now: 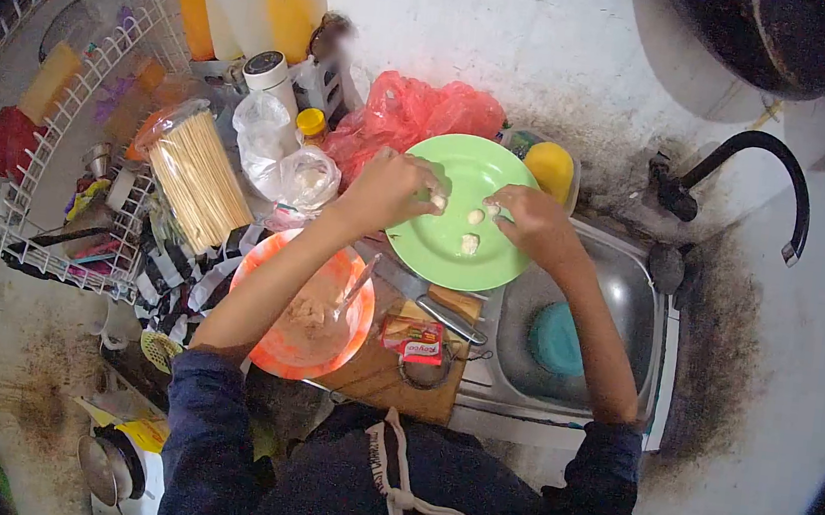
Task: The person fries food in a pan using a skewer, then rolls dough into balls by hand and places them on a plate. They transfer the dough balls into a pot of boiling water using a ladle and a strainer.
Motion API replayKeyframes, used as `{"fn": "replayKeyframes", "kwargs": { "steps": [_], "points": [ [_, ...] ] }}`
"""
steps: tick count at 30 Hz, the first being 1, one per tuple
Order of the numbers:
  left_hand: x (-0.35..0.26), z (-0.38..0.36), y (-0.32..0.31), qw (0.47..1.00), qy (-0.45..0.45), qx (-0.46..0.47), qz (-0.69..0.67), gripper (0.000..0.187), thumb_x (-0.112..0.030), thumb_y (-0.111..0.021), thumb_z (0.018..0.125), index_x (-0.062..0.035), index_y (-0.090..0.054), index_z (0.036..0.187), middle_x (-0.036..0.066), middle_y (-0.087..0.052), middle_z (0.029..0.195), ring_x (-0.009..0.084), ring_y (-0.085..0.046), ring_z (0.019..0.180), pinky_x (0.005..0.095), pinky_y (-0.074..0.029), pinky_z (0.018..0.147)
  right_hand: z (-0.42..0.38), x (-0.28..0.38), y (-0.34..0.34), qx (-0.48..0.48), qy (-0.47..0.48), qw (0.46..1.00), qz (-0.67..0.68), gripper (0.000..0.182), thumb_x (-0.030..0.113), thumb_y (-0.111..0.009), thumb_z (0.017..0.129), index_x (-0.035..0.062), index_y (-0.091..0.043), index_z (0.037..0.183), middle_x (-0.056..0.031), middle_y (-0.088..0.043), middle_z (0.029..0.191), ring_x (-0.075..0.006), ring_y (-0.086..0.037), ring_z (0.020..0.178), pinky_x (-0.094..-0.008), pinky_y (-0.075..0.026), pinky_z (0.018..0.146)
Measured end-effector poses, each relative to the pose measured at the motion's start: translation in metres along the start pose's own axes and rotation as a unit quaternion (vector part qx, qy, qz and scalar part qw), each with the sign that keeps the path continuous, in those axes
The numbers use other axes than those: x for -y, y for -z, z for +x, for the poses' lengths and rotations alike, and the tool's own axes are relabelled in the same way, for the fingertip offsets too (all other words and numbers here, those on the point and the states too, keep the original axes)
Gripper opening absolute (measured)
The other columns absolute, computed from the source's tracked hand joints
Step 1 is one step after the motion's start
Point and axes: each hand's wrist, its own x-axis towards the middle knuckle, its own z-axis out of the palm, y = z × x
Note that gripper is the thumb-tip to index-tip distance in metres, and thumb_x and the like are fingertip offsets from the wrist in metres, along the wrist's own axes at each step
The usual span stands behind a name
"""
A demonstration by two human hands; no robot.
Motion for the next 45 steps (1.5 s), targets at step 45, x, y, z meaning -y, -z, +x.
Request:
{"fn": "replayKeyframes", "kwargs": {
  "steps": [45],
  "points": [
    [-0.023,0.002,0.006,0.997,-0.010,-0.055,-0.060,0.031,-0.037,-0.066,0.068,-0.0108,-0.061,0.085,0.003,-0.062,0.079,0.0214,-0.058,0.080,0.0369,-0.039,0.070,0.019,0.005,0.013,0.067,-0.103,0.989,0.077,0.024,0.020,-0.060,0.070,0.0029,-0.060,0.086,-0.0142,-0.059,0.079,-0.0312,-0.056,0.079,-0.0392,-0.043,0.070]
  ]
}}
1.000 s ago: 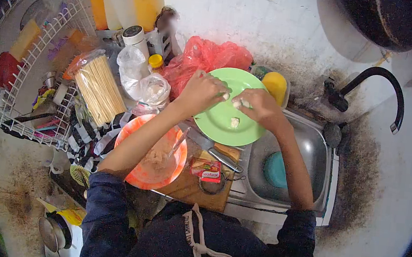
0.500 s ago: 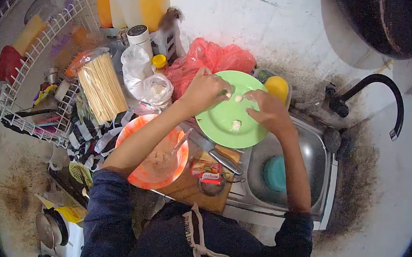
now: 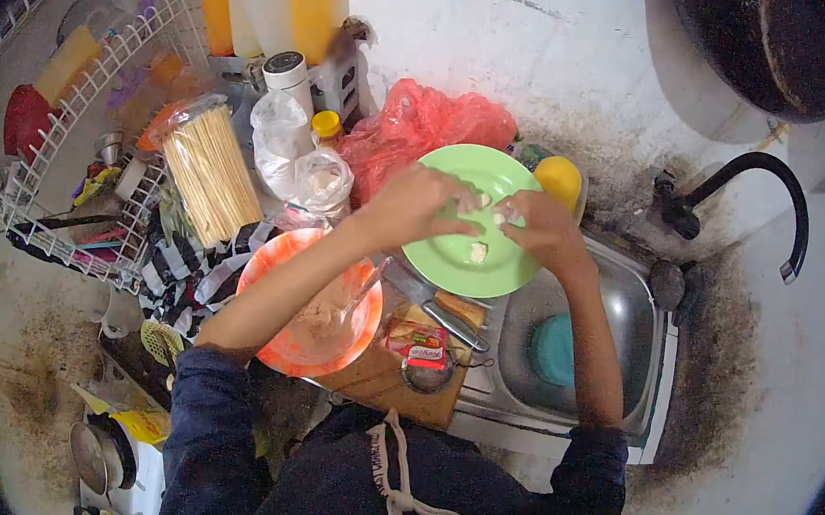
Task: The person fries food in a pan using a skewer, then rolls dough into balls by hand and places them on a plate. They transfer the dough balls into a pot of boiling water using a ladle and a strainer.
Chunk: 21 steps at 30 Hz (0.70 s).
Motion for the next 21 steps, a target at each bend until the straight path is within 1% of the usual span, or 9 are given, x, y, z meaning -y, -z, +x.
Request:
{"fn": "replayKeyframes", "kwargs": {
  "steps": [1,2,4,6,8,12,15,19,21],
  "points": [
    [-0.006,0.000,0.000,0.996,0.030,0.061,-0.059,0.033,-0.039,-0.066,0.067,-0.0099,-0.061,0.081,0.004,-0.061,0.079,0.0231,-0.059,0.078,0.0373,-0.041,0.066,0.001,0.001,0.003,0.007,-0.026,1.000,0.016,0.024,0.020,-0.060,0.070,0.0031,-0.060,0.086,-0.0143,-0.059,0.079,-0.0314,-0.056,0.079,-0.0391,-0.043,0.070],
    [-0.006,0.000,-0.007,0.996,0.011,0.071,-0.046,0.032,-0.038,-0.068,0.065,-0.0084,-0.059,0.075,0.005,-0.061,0.078,0.0253,-0.059,0.074,0.0377,-0.044,0.062,0.002,-0.001,0.001,0.008,-0.025,1.000,0.017,0.024,0.020,-0.060,0.070,0.0031,-0.060,0.086,-0.0143,-0.059,0.079,-0.0314,-0.056,0.079,-0.0391,-0.043,0.070],
    [-0.005,0.000,-0.021,0.997,-0.010,0.067,-0.031,0.031,-0.036,-0.068,0.065,-0.0083,-0.060,0.075,0.006,-0.061,0.077,0.0253,-0.059,0.073,0.0372,-0.044,0.063,0.006,-0.005,-0.001,-0.047,0.026,0.998,-0.024,0.022,0.019,-0.059,0.070,0.0033,-0.061,0.086,-0.0144,-0.058,0.078,-0.0317,-0.056,0.078,-0.0393,-0.043,0.069],
    [-0.004,0.000,-0.027,0.997,-0.035,0.064,-0.017,0.029,-0.035,-0.068,0.064,-0.0083,-0.061,0.074,0.006,-0.061,0.076,0.0252,-0.059,0.073,0.0366,-0.045,0.064,0.007,-0.003,-0.001,-0.035,0.024,0.999,-0.033,0.021,0.018,-0.058,0.070,0.0033,-0.061,0.085,-0.0145,-0.059,0.079,-0.0316,-0.056,0.078,-0.0393,-0.043,0.069],
    [-0.005,0.001,-0.027,0.992,-0.005,0.113,-0.053,0.025,-0.030,-0.068,0.064,-0.0085,-0.062,0.075,0.007,-0.061,0.077,0.0249,-0.059,0.074,0.0363,-0.045,0.066,0.007,-0.004,0.000,-0.023,0.022,0.999,-0.041,0.020,0.017,-0.058,0.071,0.0034,-0.061,0.085,-0.0145,-0.059,0.079,-0.0315,-0.056,0.077,-0.0393,-0.043,0.069],
    [-0.001,-0.001,-0.028,0.993,-0.005,0.112,-0.048,0.022,-0.027,-0.067,0.065,-0.0094,-0.063,0.077,0.008,-0.061,0.077,0.0257,-0.058,0.074,0.0369,-0.045,0.067,0.007,-0.007,-0.002,-0.022,0.025,0.999,-0.024,0.020,0.017,-0.057,0.071,0.0033,-0.061,0.085,-0.0155,-0.059,0.078,-0.0323,-0.057,0.074,-0.0395,-0.043,0.066],
    [0.006,-0.002,-0.022,0.995,-0.014,0.080,-0.058,0.021,-0.025,-0.066,0.066,-0.0094,-0.064,0.079,0.008,-0.061,0.080,0.0264,-0.058,0.076,0.0374,-0.045,0.068,0.008,-0.004,0.000,-0.022,0.019,1.000,0.007,0.021,0.017,-0.057,0.070,0.0032,-0.061,0.085,-0.0161,-0.059,0.077,-0.0329,-0.057,0.073,-0.0395,-0.043,0.066],
    [0.015,-0.002,-0.007,0.998,0.041,0.047,-0.027,0.021,-0.024,-0.064,0.068,-0.0105,-0.064,0.084,0.010,-0.062,0.080,0.0272,-0.059,0.076,0.0381,-0.045,0.068,0.007,0.002,0.007,-0.024,-0.004,1.000,0.020,0.021,0.018,-0.058,0.070,0.0030,-0.061,0.085,-0.0165,-0.059,0.078,-0.0330,-0.057,0.074,-0.0393,-0.043,0.066],
    [0.022,0.000,-0.004,0.997,0.063,0.035,-0.007,0.021,-0.024,-0.064,0.068,-0.0111,-0.064,0.085,0.010,-0.062,0.080,0.0273,-0.059,0.077,0.0385,-0.045,0.068,0.007,-0.002,0.005,-0.025,0.005,1.000,0.012,0.021,0.018,-0.058,0.070,0.0030,-0.061,0.085,-0.0165,-0.059,0.078,-0.0328,-0.057,0.074,-0.0393,-0.043,0.066]
  ]
}}
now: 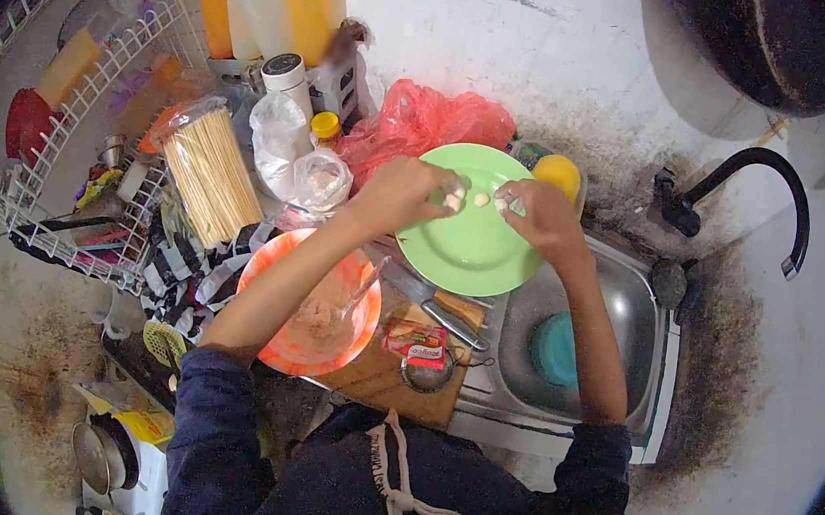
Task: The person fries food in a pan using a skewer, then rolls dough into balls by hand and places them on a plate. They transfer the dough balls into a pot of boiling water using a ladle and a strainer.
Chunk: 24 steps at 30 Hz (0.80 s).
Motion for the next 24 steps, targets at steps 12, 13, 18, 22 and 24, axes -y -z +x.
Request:
{"fn": "replayKeyframes", "kwargs": {
  "steps": [12,13,18,22,24],
  "points": [
    [0.015,0.001,-0.004,0.971,-0.060,-0.047,0.227,0.019,-0.025,-0.062,0.071,-0.0189,-0.065,0.089,0.001,-0.062,0.082,0.0175,-0.058,0.078,0.0368,-0.038,0.070,-0.005,-0.001,-0.006,0.006,-0.002,0.997,-0.082,0.025,0.020,-0.058,0.068,0.0065,-0.062,0.089,-0.0129,-0.059,0.083,-0.0306,-0.057,0.078,-0.0404,-0.045,0.069],
    [0.014,0.001,-0.002,0.974,-0.059,-0.045,0.213,0.019,-0.026,-0.062,0.071,-0.0192,-0.065,0.088,0.001,-0.061,0.083,0.0172,-0.058,0.078,0.0366,-0.037,0.071,-0.002,0.002,-0.006,0.025,-0.006,0.996,-0.088,0.026,0.019,-0.058,0.068,0.0064,-0.062,0.091,-0.0133,-0.059,0.085,-0.0305,-0.057,0.080,-0.0398,-0.045,0.071],
    [0.012,-0.001,0.002,0.978,-0.067,-0.051,0.192,0.019,-0.027,-0.062,0.071,-0.0196,-0.065,0.088,0.000,-0.061,0.085,0.0172,-0.057,0.080,0.0362,-0.036,0.073,0.005,0.010,-0.013,0.034,-0.017,0.996,-0.083,0.030,0.016,-0.059,0.067,0.0072,-0.060,0.095,-0.0128,-0.059,0.091,-0.0291,-0.057,0.083,-0.0372,-0.045,0.073],
    [0.017,0.000,0.001,0.978,-0.054,-0.028,0.198,0.021,-0.028,-0.062,0.070,-0.0190,-0.065,0.089,0.000,-0.061,0.087,0.0174,-0.057,0.084,0.0364,-0.036,0.074,0.003,0.010,-0.007,0.067,-0.094,0.992,-0.047,0.035,0.016,-0.058,0.067,0.0059,-0.057,0.100,-0.0143,-0.059,0.092,-0.0298,-0.057,0.084,-0.0366,-0.045,0.073],
    [0.017,0.001,0.000,0.980,-0.058,-0.025,0.188,0.022,-0.028,-0.062,0.070,-0.0185,-0.064,0.090,0.001,-0.061,0.087,0.0176,-0.056,0.085,0.0365,-0.036,0.075,-0.002,0.010,0.004,0.081,-0.066,0.993,-0.051,0.034,0.016,-0.058,0.068,0.0050,-0.056,0.100,-0.0145,-0.059,0.091,-0.0300,-0.057,0.084,-0.0366,-0.045,0.073]
  ]
}}
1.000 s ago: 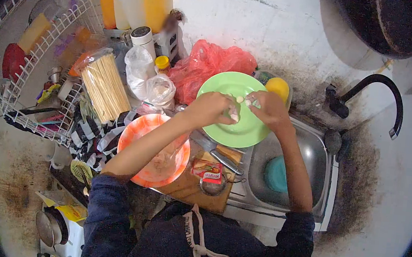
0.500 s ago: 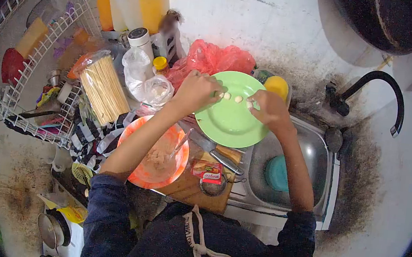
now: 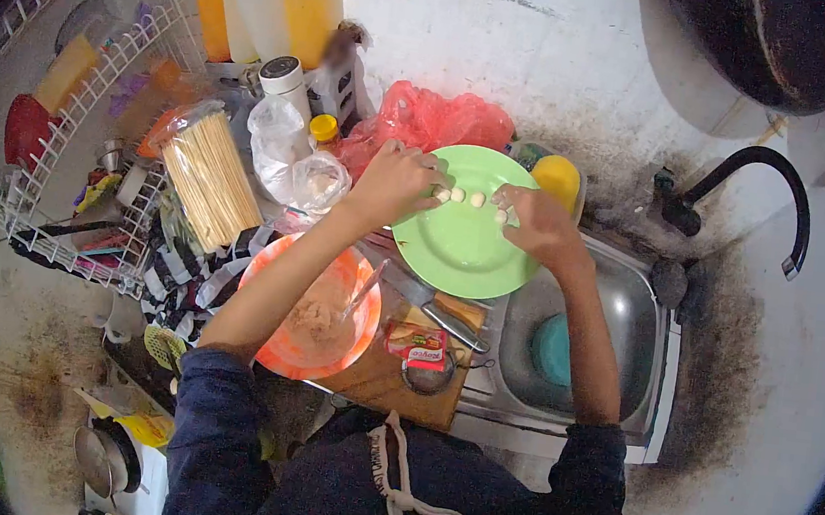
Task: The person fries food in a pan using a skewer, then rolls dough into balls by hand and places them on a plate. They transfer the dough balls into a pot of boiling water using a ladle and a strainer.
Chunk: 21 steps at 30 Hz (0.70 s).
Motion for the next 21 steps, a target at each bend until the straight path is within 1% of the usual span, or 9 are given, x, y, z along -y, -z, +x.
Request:
{"fn": "replayKeyframes", "kwargs": {
  "steps": [2,3,4,5,7,9,11,14,21],
  "points": [
    [0.000,0.000,0.002,1.000,0.006,0.012,0.011,0.025,-0.028,-0.065,0.069,-0.0155,-0.064,0.090,0.002,-0.061,0.095,0.0177,-0.055,0.086,0.0350,-0.034,0.078,-0.003,0.000,0.003,0.010,0.028,1.000,-0.007,0.034,0.017,-0.059,0.068,0.0041,-0.056,0.100,-0.0148,-0.059,0.091,-0.0302,-0.057,0.084,-0.0365,-0.045,0.073],
    [0.002,0.000,0.003,1.000,0.005,0.012,0.011,0.025,-0.028,-0.065,0.069,-0.0155,-0.064,0.090,0.002,-0.061,0.095,0.0177,-0.055,0.086,0.0350,-0.034,0.078,-0.004,-0.001,0.003,-0.032,0.047,0.998,0.024,0.034,0.019,-0.059,0.069,0.0036,-0.056,0.099,-0.0147,-0.059,0.091,-0.0302,-0.057,0.084,-0.0366,-0.045,0.073],
    [0.005,-0.001,0.004,1.000,0.008,-0.018,-0.010,0.025,-0.028,-0.065,0.069,-0.0148,-0.064,0.090,0.002,-0.062,0.091,0.0185,-0.056,0.084,0.0350,-0.035,0.078,-0.005,-0.001,0.003,-0.075,0.065,0.994,0.054,0.033,0.020,-0.059,0.070,0.0030,-0.057,0.098,-0.0147,-0.059,0.090,-0.0301,-0.057,0.084,-0.0367,-0.045,0.073],
    [0.006,-0.001,0.004,0.998,0.011,-0.047,-0.031,0.026,-0.028,-0.066,0.068,-0.0141,-0.064,0.090,0.003,-0.062,0.087,0.0194,-0.057,0.082,0.0350,-0.036,0.078,-0.004,-0.001,0.003,-0.077,0.063,0.994,0.054,0.033,0.020,-0.059,0.070,0.0030,-0.057,0.098,-0.0147,-0.059,0.090,-0.0301,-0.057,0.084,-0.0367,-0.045,0.073],
    [0.002,-0.001,0.012,0.999,0.025,-0.029,-0.032,0.027,-0.028,-0.066,0.068,-0.0134,-0.064,0.090,0.004,-0.063,0.086,0.0203,-0.057,0.081,0.0357,-0.037,0.077,0.002,0.002,-0.001,-0.086,0.049,0.994,0.043,0.029,0.020,-0.060,0.071,0.0053,-0.058,0.096,-0.0131,-0.059,0.090,-0.0288,-0.057,0.083,-0.0367,-0.045,0.072],
    [0.000,-0.002,0.016,0.999,0.040,-0.014,-0.032,0.028,-0.029,-0.066,0.068,-0.0126,-0.063,0.090,0.005,-0.063,0.084,0.0212,-0.058,0.080,0.0363,-0.038,0.076,0.013,0.009,-0.010,-0.069,0.042,0.997,0.014,0.026,0.018,-0.061,0.071,0.0062,-0.059,0.094,-0.0123,-0.059,0.089,-0.0281,-0.057,0.083,-0.0363,-0.045,0.072],
    [-0.001,-0.003,0.018,0.996,0.037,0.007,-0.077,0.026,-0.028,-0.063,0.070,-0.0144,-0.063,0.093,0.004,-0.062,0.094,0.0200,-0.058,0.082,0.0359,-0.036,0.075,0.018,0.008,-0.018,-0.055,0.035,0.998,-0.017,0.023,0.017,-0.061,0.071,0.0072,-0.060,0.092,-0.0114,-0.060,0.088,-0.0275,-0.057,0.082,-0.0360,-0.045,0.072],
    [-0.001,-0.004,0.017,0.991,0.037,-0.023,-0.127,0.025,-0.027,-0.063,0.071,-0.0144,-0.063,0.093,0.003,-0.062,0.094,0.0199,-0.057,0.083,0.0352,-0.036,0.074,0.020,0.006,-0.022,-0.075,0.038,0.996,0.004,0.020,0.014,-0.062,0.070,0.0082,-0.061,0.089,-0.0103,-0.060,0.086,-0.0274,-0.057,0.080,-0.0356,-0.046,0.071],
    [0.003,-0.007,0.011,0.998,0.009,-0.027,-0.058,0.023,-0.027,-0.061,0.073,-0.0162,-0.064,0.093,0.003,-0.061,0.098,0.0194,-0.057,0.085,0.0348,-0.036,0.074,0.013,0.004,-0.011,-0.051,0.044,0.997,0.024,0.024,0.015,-0.063,0.069,0.0059,-0.061,0.091,-0.0125,-0.060,0.087,-0.0290,-0.058,0.079,-0.0361,-0.046,0.070]
  ]
}}
